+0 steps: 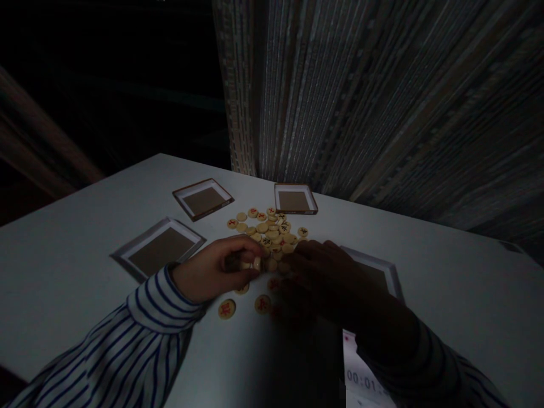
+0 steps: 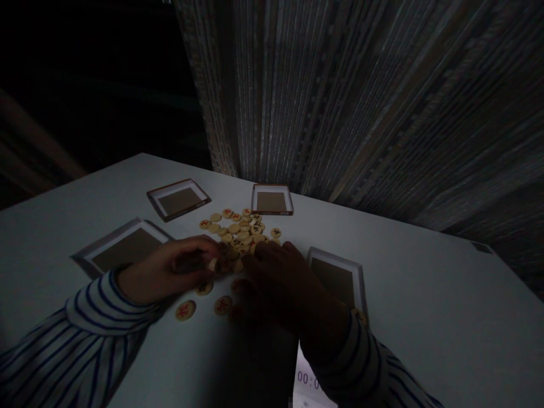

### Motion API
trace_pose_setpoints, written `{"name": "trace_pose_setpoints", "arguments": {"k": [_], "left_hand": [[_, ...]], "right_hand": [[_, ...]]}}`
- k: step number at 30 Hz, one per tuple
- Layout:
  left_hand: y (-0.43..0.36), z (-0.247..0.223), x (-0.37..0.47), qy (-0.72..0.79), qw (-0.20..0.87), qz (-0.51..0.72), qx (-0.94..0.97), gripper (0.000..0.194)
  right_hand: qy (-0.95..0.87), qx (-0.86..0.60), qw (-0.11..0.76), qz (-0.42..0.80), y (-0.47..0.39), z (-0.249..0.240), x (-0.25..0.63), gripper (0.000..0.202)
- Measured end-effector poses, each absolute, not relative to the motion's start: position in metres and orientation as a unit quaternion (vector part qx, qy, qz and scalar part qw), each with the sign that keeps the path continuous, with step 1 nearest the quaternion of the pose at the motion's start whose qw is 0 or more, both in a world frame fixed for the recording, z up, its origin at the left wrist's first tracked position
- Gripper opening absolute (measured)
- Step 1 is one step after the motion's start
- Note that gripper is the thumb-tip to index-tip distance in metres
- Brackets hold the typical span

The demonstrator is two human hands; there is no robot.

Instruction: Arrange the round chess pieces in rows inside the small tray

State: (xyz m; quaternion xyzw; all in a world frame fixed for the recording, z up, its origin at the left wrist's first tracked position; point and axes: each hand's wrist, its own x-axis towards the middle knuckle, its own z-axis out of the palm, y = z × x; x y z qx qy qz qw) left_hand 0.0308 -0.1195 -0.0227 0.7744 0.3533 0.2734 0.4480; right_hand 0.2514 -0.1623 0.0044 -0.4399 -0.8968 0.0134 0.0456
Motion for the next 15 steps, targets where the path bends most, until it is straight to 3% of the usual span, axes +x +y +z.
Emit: {"name": "trace_pose_setpoints", "arguments": {"k": [10,15], "left_hand": [[-0.1202,-0.0307,0.0360,0.359,0.633,0.286,0.623,0.029],[-0.1185,-0.0314,0.0381,0.361,0.647,0.306,0.598,0.030]], "right_hand": [[-0.899,-0.434,0.057,-0.005,-0.1606,0.0024,0.2513,0.022],[-0.897,-0.437,0.064,-0.008,-0.1610,0.0033,0.2519,0.020]]}}
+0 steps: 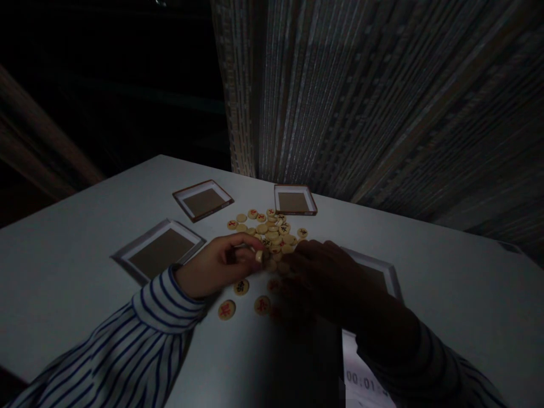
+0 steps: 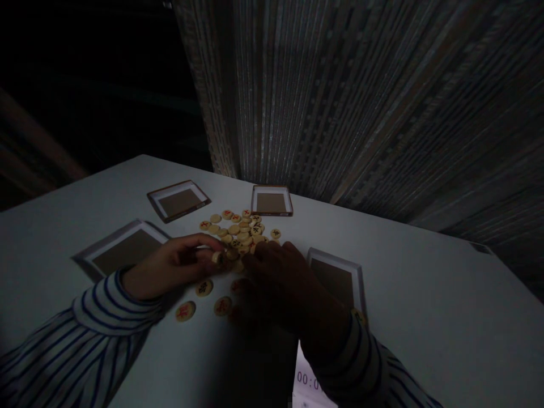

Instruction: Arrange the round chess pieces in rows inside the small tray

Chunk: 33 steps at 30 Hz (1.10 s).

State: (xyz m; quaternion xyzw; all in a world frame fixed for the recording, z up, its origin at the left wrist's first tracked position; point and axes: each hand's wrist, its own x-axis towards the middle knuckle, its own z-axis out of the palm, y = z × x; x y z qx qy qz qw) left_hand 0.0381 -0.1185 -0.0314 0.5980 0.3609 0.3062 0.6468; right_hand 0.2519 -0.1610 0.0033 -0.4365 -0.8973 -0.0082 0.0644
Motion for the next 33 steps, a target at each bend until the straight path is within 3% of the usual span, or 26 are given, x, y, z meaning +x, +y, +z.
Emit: {"name": "trace_pose_setpoints", "arguments": {"k": [8,23,33], "left_hand": [[-0.1158,-0.0329,0.0380,0.391,0.625,0.326,0.593,0.030],[-0.1221,-0.0303,0.0423,0.283,0.745,0.340,0.499,0.034],[-0.1227,-0.0310,0.0437,0.322,0.719,0.314,0.529,0.034]], "right_hand": [[-0.899,-0.429,0.083,-0.024,-0.1614,0.0036,0.2516,0.015],[-0.901,-0.378,0.211,-0.022,-0.1622,0.0069,0.2432,0.022],[-0.903,-0.375,0.206,-0.033,-0.1611,0.0077,0.2447,0.020]]}}
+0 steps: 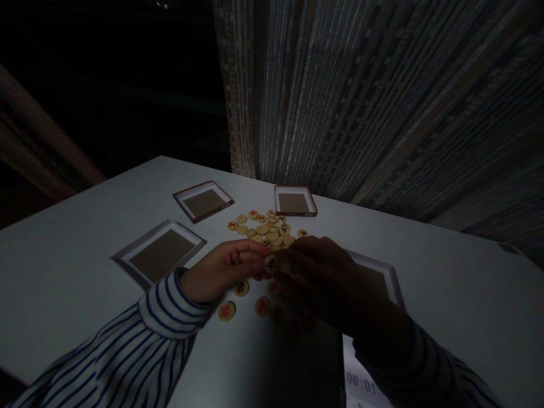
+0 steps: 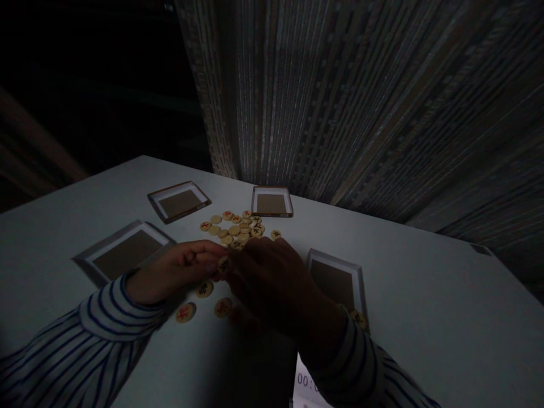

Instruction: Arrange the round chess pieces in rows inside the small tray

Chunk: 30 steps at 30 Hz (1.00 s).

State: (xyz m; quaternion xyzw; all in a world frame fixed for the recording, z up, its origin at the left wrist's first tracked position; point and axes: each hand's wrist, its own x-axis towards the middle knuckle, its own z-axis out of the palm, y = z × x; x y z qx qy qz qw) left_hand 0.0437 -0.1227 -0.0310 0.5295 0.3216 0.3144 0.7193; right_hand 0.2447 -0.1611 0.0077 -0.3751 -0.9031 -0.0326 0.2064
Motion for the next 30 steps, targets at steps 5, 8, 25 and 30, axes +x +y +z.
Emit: {"name": "trace_pose_setpoints", "arguments": {"k": [5,8,25,30], "left_hand": [[-0.123,-0.031,0.047,0.303,0.738,0.311,0.516,0.031],[-0.124,-0.031,0.050,0.315,0.732,0.321,0.512,0.028],[-0.125,-0.026,0.053,0.445,0.637,0.325,0.539,0.024],[-0.125,-0.024,0.053,0.452,0.627,0.332,0.541,0.023]], "right_hand": [[-0.901,-0.375,0.214,-0.032,-0.162,0.007,0.244,0.020],[-0.906,-0.365,0.211,-0.038,-0.161,0.007,0.243,0.023],[-0.910,-0.344,0.217,-0.080,-0.158,0.005,0.249,0.020],[-0.906,-0.345,0.226,-0.090,-0.159,0.004,0.249,0.019]]}}
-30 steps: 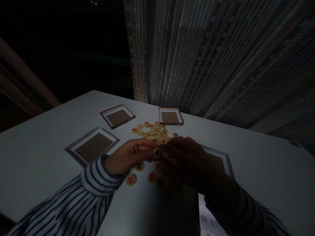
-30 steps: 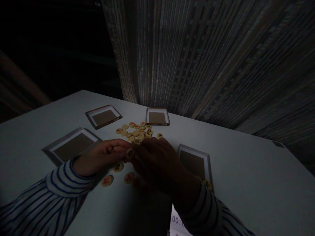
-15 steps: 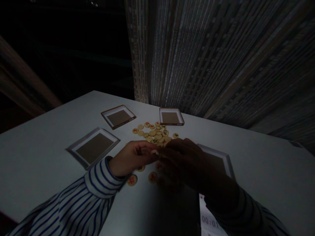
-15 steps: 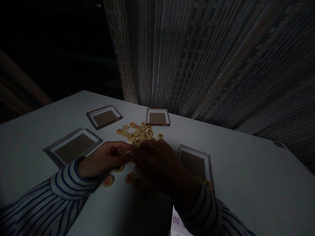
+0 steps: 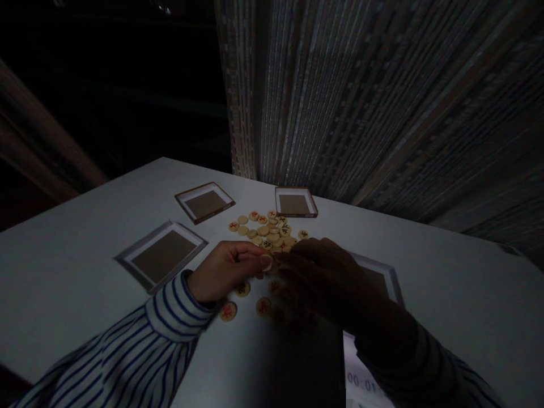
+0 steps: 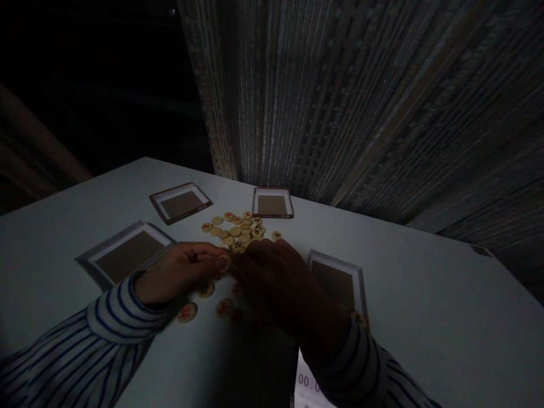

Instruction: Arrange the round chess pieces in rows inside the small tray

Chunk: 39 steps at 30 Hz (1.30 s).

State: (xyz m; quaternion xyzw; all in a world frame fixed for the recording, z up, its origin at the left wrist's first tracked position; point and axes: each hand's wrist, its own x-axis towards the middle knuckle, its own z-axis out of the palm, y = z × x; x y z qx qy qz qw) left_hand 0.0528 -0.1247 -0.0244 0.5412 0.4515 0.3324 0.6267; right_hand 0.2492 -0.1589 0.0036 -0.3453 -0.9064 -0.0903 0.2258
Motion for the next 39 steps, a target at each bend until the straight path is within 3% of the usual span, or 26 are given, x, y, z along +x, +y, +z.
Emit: {"name": "trace_pose_setpoints", "arguments": {"k": [8,21,39], "left_hand": [[-0.124,-0.031,0.053,0.432,0.639,0.371,0.517,0.032],[-0.127,-0.036,0.050,0.406,0.637,0.313,0.575,0.044],[-0.130,-0.029,0.058,0.385,0.665,0.374,0.519,0.026]], "right_hand": [[-0.908,-0.344,0.225,-0.079,-0.158,0.003,0.249,0.016],[-0.911,-0.349,0.208,-0.073,-0.158,0.003,0.250,0.017],[-0.909,-0.339,0.228,-0.078,-0.161,0.007,0.251,0.023]]}}
